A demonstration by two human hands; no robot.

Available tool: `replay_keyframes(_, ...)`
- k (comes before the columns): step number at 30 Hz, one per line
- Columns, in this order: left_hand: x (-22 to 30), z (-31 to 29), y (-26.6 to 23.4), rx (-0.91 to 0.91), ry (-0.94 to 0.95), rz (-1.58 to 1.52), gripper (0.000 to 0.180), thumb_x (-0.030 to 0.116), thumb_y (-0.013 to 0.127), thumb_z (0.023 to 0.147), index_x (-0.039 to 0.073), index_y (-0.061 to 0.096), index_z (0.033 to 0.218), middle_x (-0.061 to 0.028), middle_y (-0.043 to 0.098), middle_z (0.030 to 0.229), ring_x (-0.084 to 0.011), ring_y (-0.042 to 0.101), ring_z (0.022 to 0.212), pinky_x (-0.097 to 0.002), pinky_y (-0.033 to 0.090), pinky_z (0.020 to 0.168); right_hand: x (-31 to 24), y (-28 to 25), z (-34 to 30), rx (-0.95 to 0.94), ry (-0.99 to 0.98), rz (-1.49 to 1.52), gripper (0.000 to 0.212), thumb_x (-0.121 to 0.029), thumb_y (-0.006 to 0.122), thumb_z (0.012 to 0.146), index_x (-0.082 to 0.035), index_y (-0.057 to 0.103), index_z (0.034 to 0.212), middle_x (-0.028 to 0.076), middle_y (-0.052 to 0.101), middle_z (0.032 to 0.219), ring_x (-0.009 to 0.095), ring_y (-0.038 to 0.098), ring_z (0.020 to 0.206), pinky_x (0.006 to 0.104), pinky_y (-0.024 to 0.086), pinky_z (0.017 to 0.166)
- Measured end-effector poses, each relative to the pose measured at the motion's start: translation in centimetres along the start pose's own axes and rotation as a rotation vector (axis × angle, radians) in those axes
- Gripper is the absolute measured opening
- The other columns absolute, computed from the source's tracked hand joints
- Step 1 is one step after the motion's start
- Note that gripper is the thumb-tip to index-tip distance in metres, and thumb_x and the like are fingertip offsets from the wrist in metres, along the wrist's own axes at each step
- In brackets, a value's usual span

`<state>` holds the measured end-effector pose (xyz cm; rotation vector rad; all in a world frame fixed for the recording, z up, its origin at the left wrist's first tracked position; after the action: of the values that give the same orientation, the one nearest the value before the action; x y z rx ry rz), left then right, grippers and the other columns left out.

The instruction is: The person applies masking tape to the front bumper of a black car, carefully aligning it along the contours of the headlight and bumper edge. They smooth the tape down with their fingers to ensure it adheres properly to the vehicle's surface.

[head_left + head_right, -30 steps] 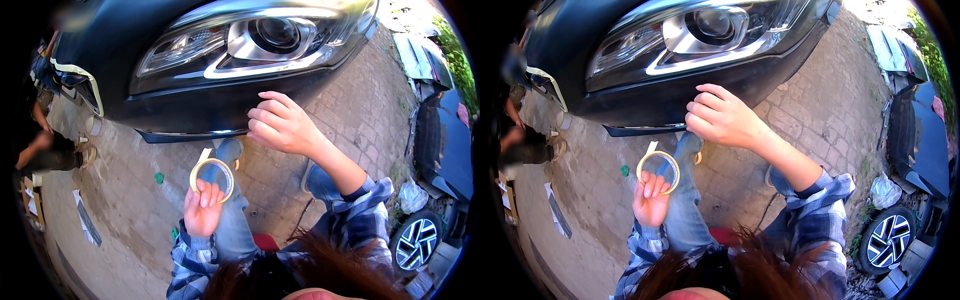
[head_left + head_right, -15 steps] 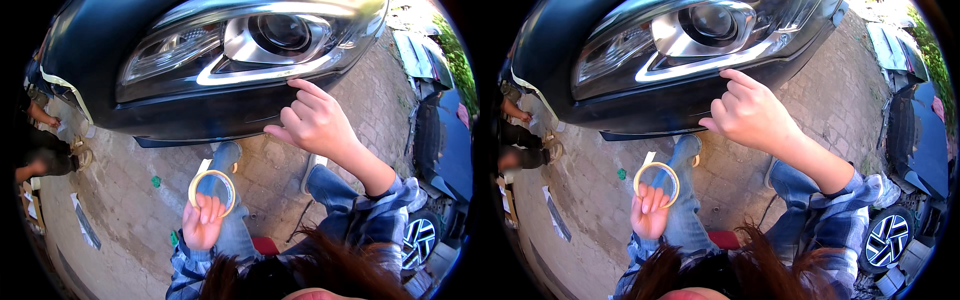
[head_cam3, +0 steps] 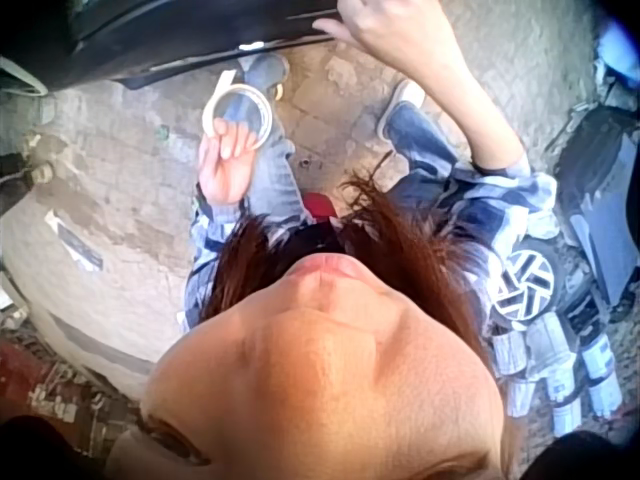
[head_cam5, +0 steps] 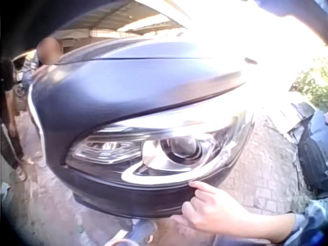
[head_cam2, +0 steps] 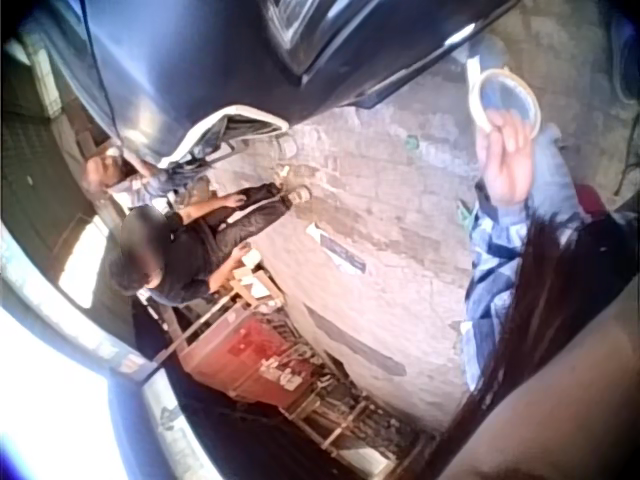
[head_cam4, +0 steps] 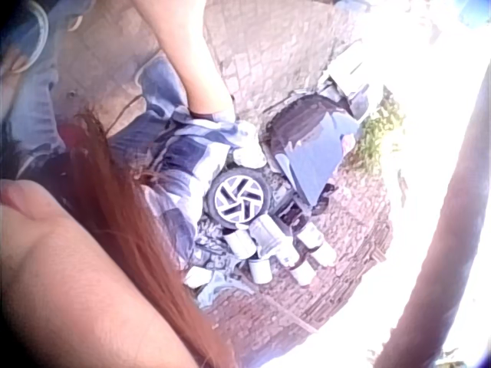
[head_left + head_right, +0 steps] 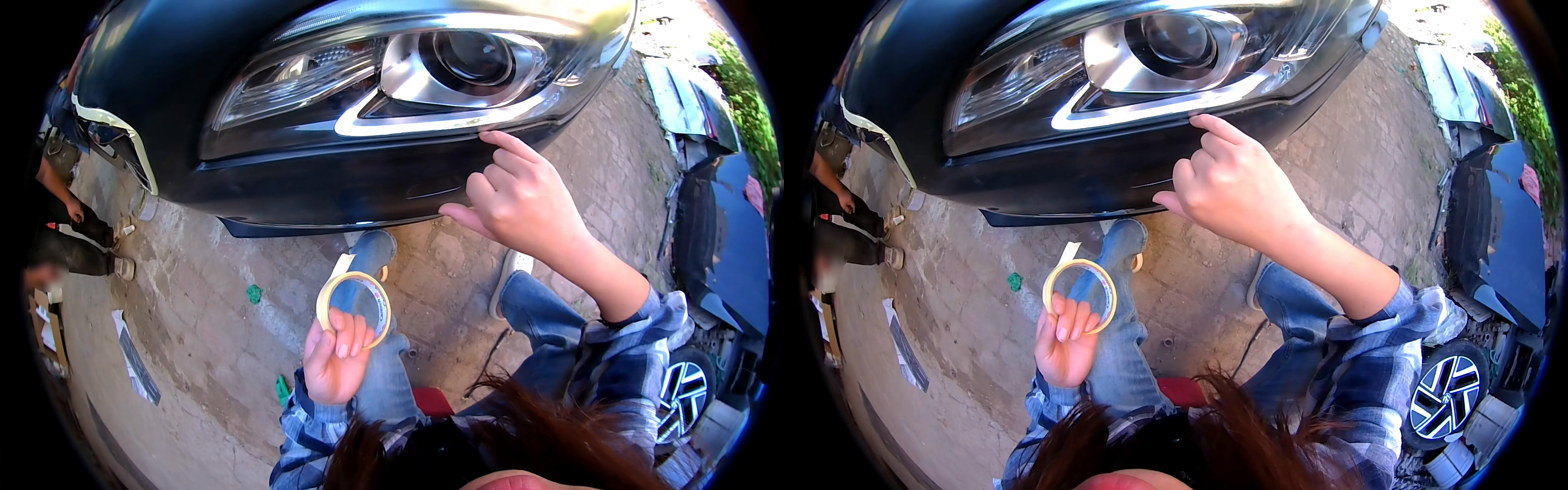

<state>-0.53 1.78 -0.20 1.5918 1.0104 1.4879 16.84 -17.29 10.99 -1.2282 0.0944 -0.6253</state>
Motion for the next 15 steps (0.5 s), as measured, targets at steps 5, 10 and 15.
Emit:
replay_keyframes(5, -0.12, -0.22, -0.65, -0.007, -0.009, 0.046, 0.021, 0.027, 0.059, 0.099, 0.009, 0.052, 0.106, 0.0019, 0.049, 0.075, -0.0130, 0.043, 0.076, -0.0320, 0.035, 0.079, -0.25, 0.02, 0.54, 0.004, -0.024, 0.002, 0.043, -0.036, 0.076, 0.079, -0.006, 0.053, 0.058, 0.004, 0.049, 0.051, 0.022, 0.057, 0.061, 0.0390, 0.047, 0.104)
replay_keyframes(10, -0.41, -0.28, -0.44, -0.011, -0.011, 0.040, 0.019, 0.026, 0.058, 0.100, 0.009, 0.052, 0.107, 0.0019, 0.049, 0.076, -0.0129, 0.043, 0.077, -0.0317, 0.035, 0.079, -0.28, -0.21, 0.26, 0.004, -0.023, 0.059, 0.044, -0.033, 0.078, 0.077, -0.007, 0.048, 0.058, 0.006, 0.050, 0.053, 0.024, 0.058, 0.061, 0.0400, 0.050, 0.101)
replay_keyframes(15, -0.33, -0.48, -0.52, -0.021, -0.006, 0.043, 0.018, 0.025, 0.057, 0.100, 0.009, 0.051, 0.107, 0.0019, 0.048, 0.076, -0.0128, 0.043, 0.077, -0.0317, 0.035, 0.080, -0.06, -0.12, -0.20, -0.025, 0.034, 0.004, 0.041, -0.032, 0.077, 0.079, -0.007, 0.052, 0.058, 0.006, 0.052, 0.054, 0.022, 0.058, 0.061, 0.0395, 0.048, 0.103)
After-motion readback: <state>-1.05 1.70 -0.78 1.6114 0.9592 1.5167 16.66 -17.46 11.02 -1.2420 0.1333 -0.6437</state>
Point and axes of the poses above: each hand's wrist, its own z-axis towards the middle knuckle, its own y-axis out of the palm, x = y × z, the point moved 4 cm from there along z, towards the middle knuckle
